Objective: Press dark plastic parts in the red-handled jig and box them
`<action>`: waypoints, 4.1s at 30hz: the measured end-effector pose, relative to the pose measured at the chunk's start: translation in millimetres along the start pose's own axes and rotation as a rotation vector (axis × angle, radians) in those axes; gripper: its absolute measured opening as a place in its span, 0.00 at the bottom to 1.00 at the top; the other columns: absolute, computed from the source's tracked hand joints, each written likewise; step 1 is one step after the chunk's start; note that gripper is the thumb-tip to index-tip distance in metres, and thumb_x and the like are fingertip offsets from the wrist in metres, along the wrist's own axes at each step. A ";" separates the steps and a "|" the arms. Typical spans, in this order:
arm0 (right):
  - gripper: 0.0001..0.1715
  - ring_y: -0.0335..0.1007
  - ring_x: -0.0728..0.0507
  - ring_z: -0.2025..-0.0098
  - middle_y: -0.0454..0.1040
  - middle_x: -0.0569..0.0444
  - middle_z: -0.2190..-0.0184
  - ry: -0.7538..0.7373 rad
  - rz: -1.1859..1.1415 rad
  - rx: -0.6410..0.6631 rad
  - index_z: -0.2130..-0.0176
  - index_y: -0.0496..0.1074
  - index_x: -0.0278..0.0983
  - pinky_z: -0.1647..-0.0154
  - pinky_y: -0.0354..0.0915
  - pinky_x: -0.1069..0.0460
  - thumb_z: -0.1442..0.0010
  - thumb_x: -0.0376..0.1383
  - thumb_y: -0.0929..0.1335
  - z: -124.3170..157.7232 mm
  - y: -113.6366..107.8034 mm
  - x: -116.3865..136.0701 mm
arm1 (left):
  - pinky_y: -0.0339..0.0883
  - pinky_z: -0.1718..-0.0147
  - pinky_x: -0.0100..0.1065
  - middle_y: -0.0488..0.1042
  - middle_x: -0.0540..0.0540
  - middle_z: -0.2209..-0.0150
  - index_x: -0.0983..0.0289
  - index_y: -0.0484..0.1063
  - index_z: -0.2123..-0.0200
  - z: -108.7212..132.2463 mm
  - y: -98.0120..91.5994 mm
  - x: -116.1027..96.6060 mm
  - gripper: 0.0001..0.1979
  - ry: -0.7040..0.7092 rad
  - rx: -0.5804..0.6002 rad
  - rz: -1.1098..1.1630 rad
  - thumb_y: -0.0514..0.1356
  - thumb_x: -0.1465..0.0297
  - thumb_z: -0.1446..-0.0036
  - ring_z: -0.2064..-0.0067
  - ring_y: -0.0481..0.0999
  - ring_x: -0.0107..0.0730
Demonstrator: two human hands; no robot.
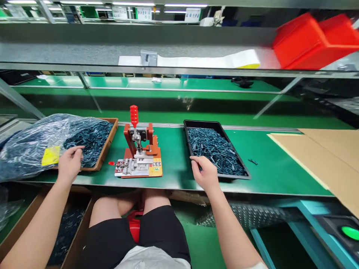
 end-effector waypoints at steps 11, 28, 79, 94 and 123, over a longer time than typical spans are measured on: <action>0.09 0.75 0.41 0.69 0.79 0.51 0.68 0.304 -0.281 0.254 0.60 0.74 0.39 0.65 0.71 0.48 0.35 0.40 0.66 27.8 140.0 33.2 | 0.75 0.61 0.35 0.79 0.57 0.61 0.65 0.78 0.48 84.0 82.8 -78.4 0.23 -0.059 0.609 0.260 0.64 0.67 0.48 0.63 0.80 0.34; 0.12 0.81 0.39 0.66 0.83 0.51 0.66 0.441 -0.372 0.238 0.56 0.76 0.41 0.63 0.75 0.45 0.34 0.42 0.65 33.8 136.6 23.7 | 0.74 0.53 0.39 0.84 0.55 0.63 0.60 0.84 0.63 92.5 130.8 -93.2 0.07 0.138 0.711 -0.222 0.65 0.69 0.43 0.58 0.82 0.41; 0.11 0.81 0.36 0.55 0.84 0.52 0.59 0.325 -0.541 0.444 0.58 0.82 0.41 0.49 0.76 0.42 0.43 0.34 0.73 6.6 176.2 81.1 | 0.62 0.38 0.52 0.77 0.60 0.46 0.60 0.82 0.57 121.9 147.6 -97.6 0.11 0.653 0.774 -0.393 0.59 0.66 0.35 0.39 0.70 0.52; 0.12 0.79 0.37 0.54 0.82 0.49 0.57 0.157 -0.466 0.472 0.58 0.82 0.39 0.49 0.74 0.44 0.41 0.33 0.70 -6.2 173.9 70.2 | 0.58 0.33 0.52 0.77 0.60 0.44 0.61 0.80 0.53 128.2 148.4 -95.3 0.12 0.627 0.719 -0.395 0.60 0.65 0.35 0.35 0.66 0.50; 0.08 0.78 0.38 0.60 0.82 0.50 0.65 0.379 -0.538 0.542 0.64 0.78 0.35 0.57 0.72 0.47 0.44 0.35 0.69 -2.1 177.1 51.6 | 0.56 0.30 0.50 0.67 0.66 0.33 0.62 0.56 0.29 94.6 144.2 -79.3 0.43 0.391 0.580 0.152 0.40 0.39 0.34 0.29 0.64 0.51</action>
Point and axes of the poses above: each hand's wrist, its own z-axis away from the middle knuckle, its own y-axis out of the palm, x = y × z, the point moved 4 cm from there along -z, towards the middle knuckle
